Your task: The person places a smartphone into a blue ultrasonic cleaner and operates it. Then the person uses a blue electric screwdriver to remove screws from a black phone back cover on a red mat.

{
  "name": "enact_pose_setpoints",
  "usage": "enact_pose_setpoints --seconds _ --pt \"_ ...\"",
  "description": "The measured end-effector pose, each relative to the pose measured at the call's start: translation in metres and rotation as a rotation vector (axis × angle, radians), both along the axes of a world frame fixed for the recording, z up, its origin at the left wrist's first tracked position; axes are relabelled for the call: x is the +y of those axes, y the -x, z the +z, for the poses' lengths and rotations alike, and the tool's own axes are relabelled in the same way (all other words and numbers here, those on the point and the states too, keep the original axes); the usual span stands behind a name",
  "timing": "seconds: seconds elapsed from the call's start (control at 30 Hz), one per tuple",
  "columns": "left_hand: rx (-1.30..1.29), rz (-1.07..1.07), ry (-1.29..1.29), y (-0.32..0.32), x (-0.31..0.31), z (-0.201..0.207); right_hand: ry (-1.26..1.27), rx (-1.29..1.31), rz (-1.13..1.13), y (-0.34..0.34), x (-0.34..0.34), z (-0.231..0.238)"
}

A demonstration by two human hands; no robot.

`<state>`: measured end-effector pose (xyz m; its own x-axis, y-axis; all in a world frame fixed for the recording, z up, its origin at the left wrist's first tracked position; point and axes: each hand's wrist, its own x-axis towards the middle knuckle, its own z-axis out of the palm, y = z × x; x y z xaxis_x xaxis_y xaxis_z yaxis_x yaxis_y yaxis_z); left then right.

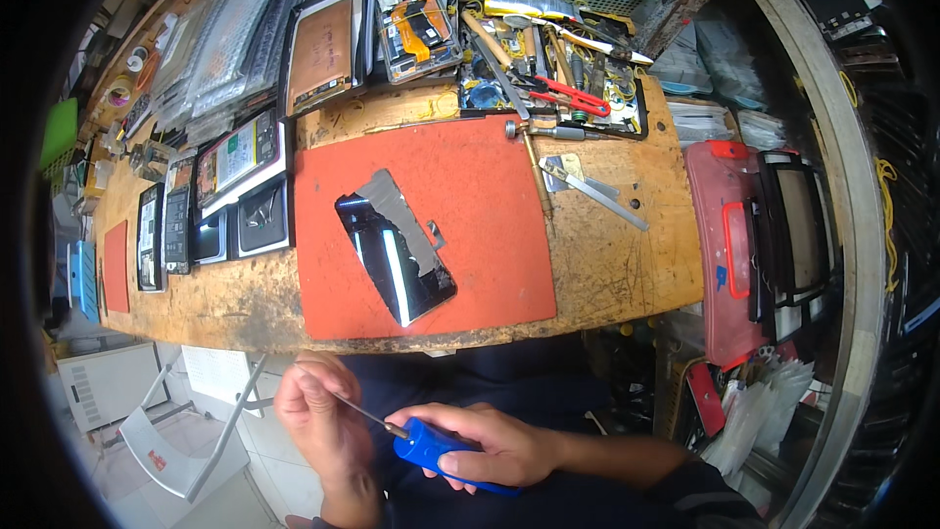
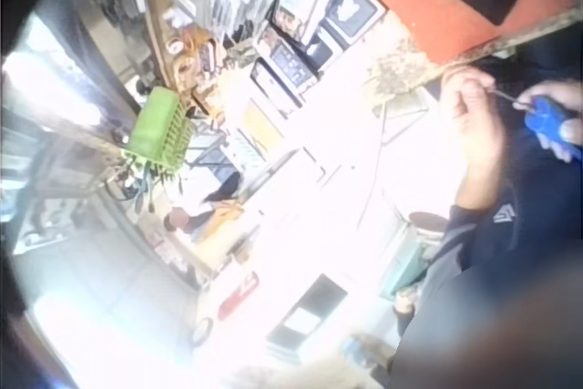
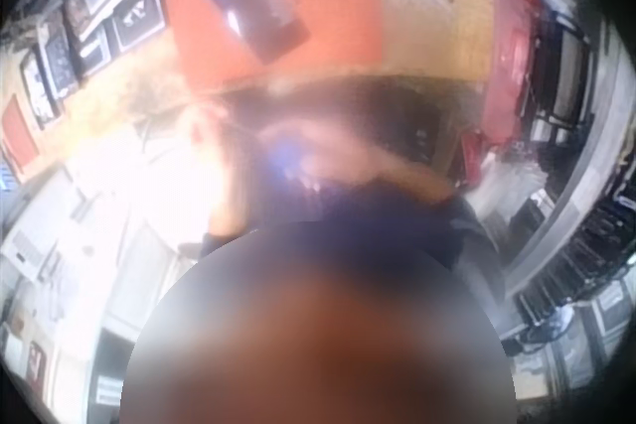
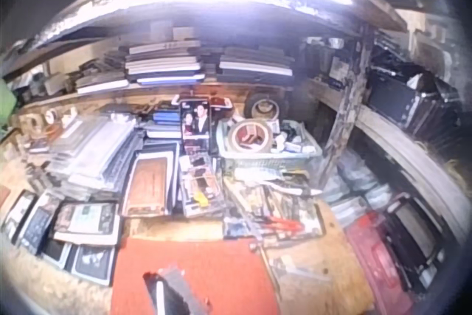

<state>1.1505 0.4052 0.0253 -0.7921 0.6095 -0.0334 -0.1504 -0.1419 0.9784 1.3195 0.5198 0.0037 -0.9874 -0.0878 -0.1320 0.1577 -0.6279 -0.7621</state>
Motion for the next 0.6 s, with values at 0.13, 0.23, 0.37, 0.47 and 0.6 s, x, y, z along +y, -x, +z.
enact_pose_setpoints --seconds 0.13,0.23,0.37,0.47,0.6 --pt "0.010 0.126 -0.070 0.003 -0.005 -0.003 -0.016 -0.002 0.062 0.008 -0.002 0.010" --pt "0.000 0.208 -0.120 0.009 0.002 0.004 -0.057 -0.025 0.065 0.012 0.000 0.019" --pt "0.082 0.328 -0.247 0.040 0.016 0.019 -0.215 0.001 0.115 0.009 0.014 0.029" --pt "0.196 0.438 -0.145 0.077 0.014 0.023 -0.406 -0.001 -0.037 0.003 0.027 0.039" --pt "0.700 0.086 0.465 0.065 0.014 -0.004 -1.055 -0.107 -0.470 0.007 0.048 0.039"
